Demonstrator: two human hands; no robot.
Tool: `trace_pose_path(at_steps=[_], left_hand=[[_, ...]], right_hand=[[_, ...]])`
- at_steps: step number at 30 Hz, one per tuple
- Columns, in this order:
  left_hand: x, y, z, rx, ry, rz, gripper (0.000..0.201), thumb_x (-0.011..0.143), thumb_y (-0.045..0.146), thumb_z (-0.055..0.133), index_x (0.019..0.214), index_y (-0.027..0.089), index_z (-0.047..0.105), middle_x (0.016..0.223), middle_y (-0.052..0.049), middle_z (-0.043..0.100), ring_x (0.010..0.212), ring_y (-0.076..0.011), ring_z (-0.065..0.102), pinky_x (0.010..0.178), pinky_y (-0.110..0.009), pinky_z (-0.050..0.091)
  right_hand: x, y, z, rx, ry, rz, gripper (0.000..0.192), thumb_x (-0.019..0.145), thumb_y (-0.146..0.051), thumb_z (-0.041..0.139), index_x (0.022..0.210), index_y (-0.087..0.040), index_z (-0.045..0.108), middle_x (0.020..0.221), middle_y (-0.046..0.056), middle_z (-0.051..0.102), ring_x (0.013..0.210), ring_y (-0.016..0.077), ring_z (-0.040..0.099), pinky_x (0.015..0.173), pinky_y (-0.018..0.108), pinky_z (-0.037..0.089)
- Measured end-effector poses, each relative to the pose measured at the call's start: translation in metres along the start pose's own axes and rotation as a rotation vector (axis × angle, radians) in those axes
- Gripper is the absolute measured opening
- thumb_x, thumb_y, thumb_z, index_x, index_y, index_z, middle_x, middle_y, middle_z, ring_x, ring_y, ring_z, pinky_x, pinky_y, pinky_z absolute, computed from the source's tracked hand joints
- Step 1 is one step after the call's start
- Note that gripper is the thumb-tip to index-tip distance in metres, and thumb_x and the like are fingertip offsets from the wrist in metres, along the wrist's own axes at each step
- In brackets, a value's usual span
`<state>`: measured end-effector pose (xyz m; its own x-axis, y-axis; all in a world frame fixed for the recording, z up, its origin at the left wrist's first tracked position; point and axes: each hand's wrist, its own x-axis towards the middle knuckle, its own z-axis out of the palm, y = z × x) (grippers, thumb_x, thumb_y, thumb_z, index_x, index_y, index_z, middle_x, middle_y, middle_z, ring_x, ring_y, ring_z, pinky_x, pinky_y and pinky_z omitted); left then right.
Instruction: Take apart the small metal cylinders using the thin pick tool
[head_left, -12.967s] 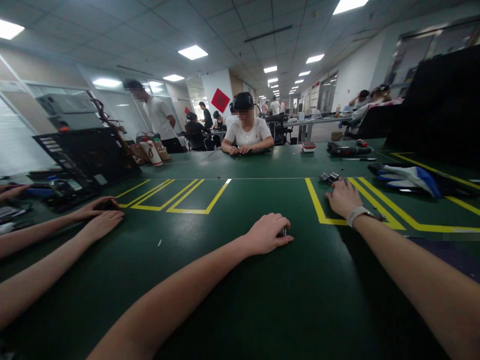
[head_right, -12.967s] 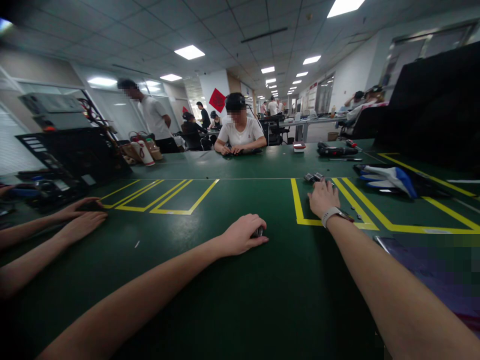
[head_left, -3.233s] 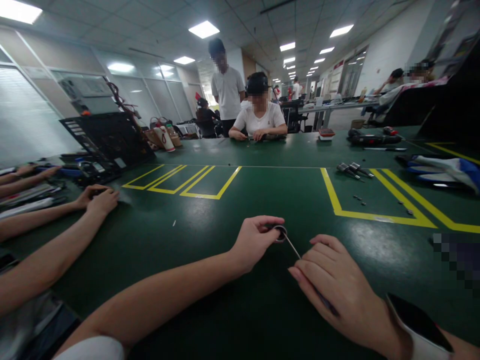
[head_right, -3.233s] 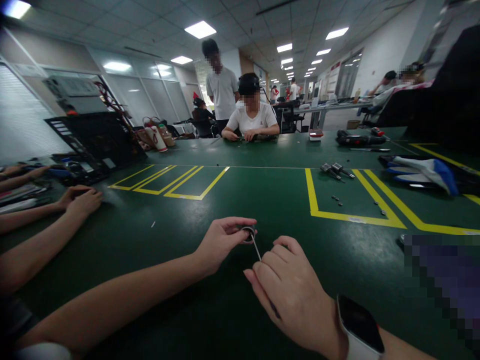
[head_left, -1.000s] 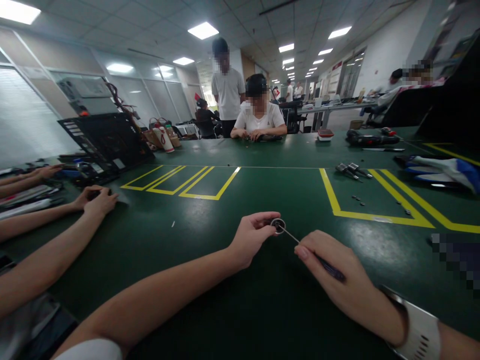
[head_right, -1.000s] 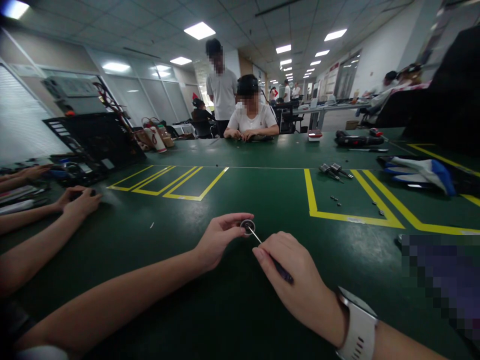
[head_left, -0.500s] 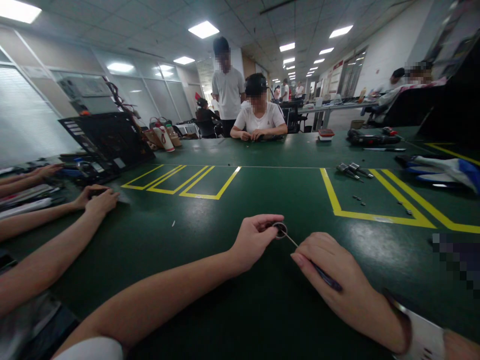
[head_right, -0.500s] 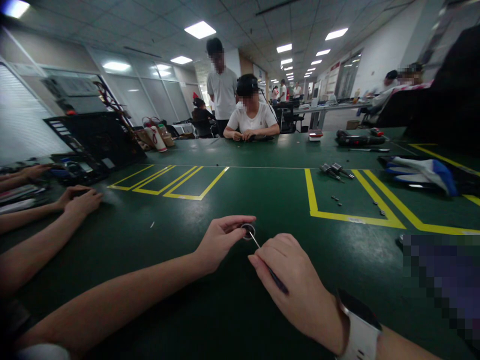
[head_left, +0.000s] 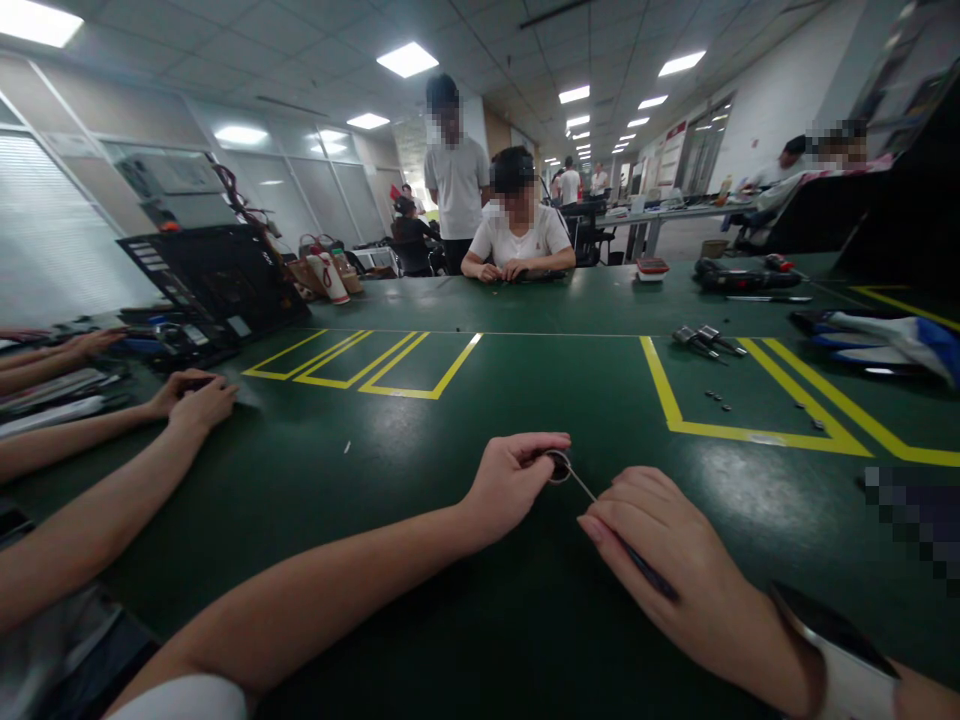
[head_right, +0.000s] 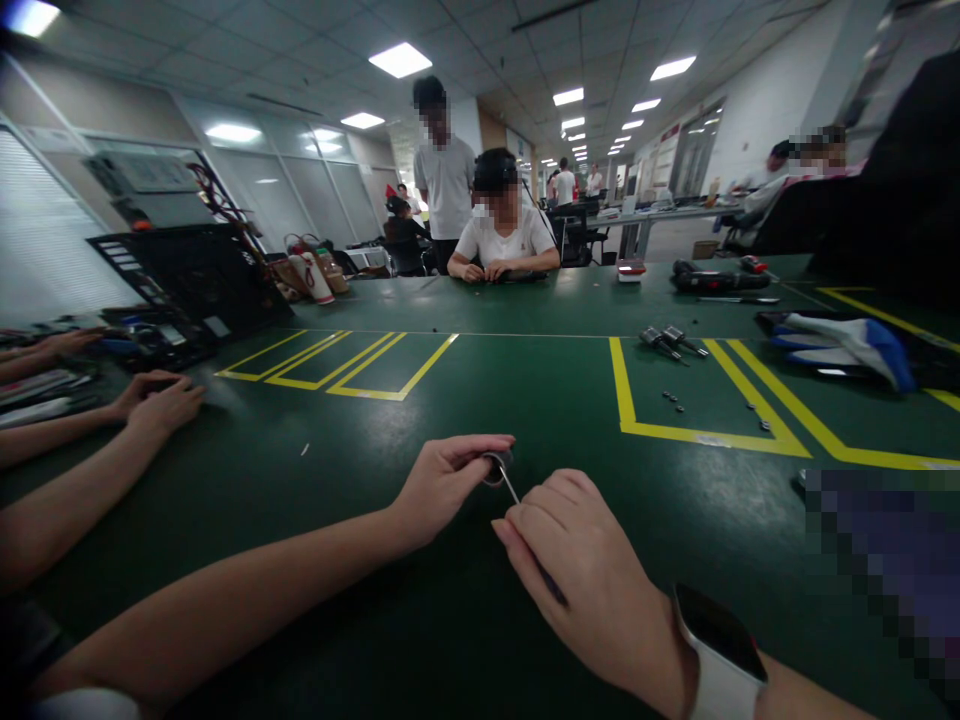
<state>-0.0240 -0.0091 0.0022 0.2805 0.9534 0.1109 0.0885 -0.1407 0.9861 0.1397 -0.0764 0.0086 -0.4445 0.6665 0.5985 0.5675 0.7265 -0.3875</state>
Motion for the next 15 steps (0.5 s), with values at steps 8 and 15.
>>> trace_pose_path(at_steps=[8,15], left_hand=[[0.008,-0.010,-0.005,0.120,-0.008,0.139,0.023,0.071,0.009,0.050,0.086,0.014,0.067,0.099,-0.008,0.068,0.090,-0.0172,0.063,0.081,-0.032,0.052],[0.027,-0.032,-0.021,0.548,0.003,0.241,0.031,0.079,0.014,0.049,0.107,0.020,0.061,0.108,-0.007,0.063,0.098,-0.0192,0.059,0.087,-0.036,0.047]], right_hand=[[-0.004,0.002,-0.004,0.089,-0.006,-0.006,0.015,0.088,-0.014,0.045,0.079,-0.018,0.056,0.071,0.003,0.058,0.069,0.0163,0.052,0.068,0.034,0.041],[-0.004,0.008,-0.005,0.103,0.070,0.086,0.018,0.089,-0.016,0.044,0.075,-0.018,0.056,0.068,0.003,0.056,0.065,0.0162,0.051,0.063,0.032,0.040]])
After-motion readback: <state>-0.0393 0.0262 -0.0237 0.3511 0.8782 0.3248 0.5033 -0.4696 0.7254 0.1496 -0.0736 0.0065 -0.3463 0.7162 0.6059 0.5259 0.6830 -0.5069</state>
